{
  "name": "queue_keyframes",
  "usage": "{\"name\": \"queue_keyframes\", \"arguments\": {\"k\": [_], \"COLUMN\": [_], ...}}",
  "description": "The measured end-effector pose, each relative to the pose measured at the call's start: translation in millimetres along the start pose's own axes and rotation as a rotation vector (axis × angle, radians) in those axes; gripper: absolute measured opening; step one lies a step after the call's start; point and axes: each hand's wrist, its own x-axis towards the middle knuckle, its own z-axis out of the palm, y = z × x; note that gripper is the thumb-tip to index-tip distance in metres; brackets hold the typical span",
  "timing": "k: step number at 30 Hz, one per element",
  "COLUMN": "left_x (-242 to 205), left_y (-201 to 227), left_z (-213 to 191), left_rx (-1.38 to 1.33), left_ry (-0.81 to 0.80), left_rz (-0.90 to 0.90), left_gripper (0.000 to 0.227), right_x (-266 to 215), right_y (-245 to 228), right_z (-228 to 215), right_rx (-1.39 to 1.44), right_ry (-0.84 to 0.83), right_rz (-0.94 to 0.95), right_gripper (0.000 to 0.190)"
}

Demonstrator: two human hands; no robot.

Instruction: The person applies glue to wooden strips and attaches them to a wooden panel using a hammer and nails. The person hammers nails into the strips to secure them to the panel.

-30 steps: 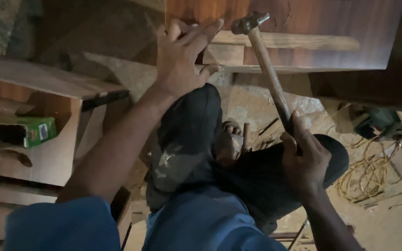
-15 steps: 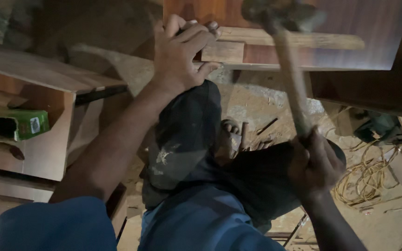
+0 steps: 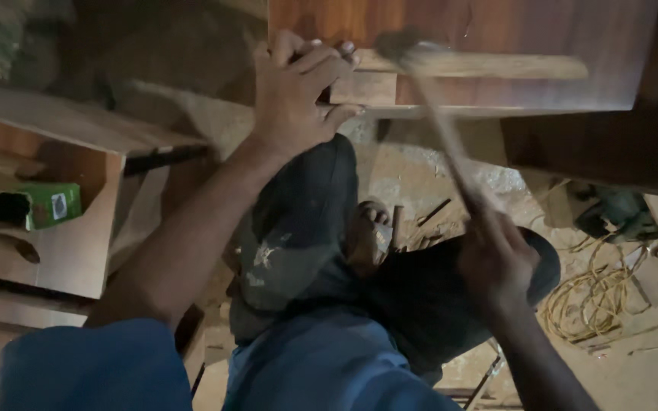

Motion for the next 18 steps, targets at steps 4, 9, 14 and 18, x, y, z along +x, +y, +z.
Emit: {"name": "queue_keyframes", "arguments": {"k": [4, 9, 14, 18], "left_x": [2.1, -1.5, 5.1, 1.1], "left_y": [2.1, 0.5, 0.8, -0.3], "left_z": [0.0, 0.4, -2.0, -0.2], "left_rx": [0.074, -0.011, 0.022, 0.008], "left_ry": [0.017, 0.029, 0.013, 0.010], "left_rz": [0.015, 0.044, 0.022, 0.034], "left_gripper": [0.057, 0.058, 0.061, 0.059], "right_x": [-4.9, -21.9, -6.9, -2.1], "right_y": [11.8, 15.4, 17.8, 7.0], "right_z": [-6.7, 0.3, 2.1, 5.2], "right_rx": [-0.252, 0.372, -0.200, -0.112], "right_ry": [-0.056, 0.114, -0.057, 0.324], "right_rz": [0.012, 0.225, 0.019, -0.189], "right_gripper": [0.042, 0.036, 0.043, 0.043]}}
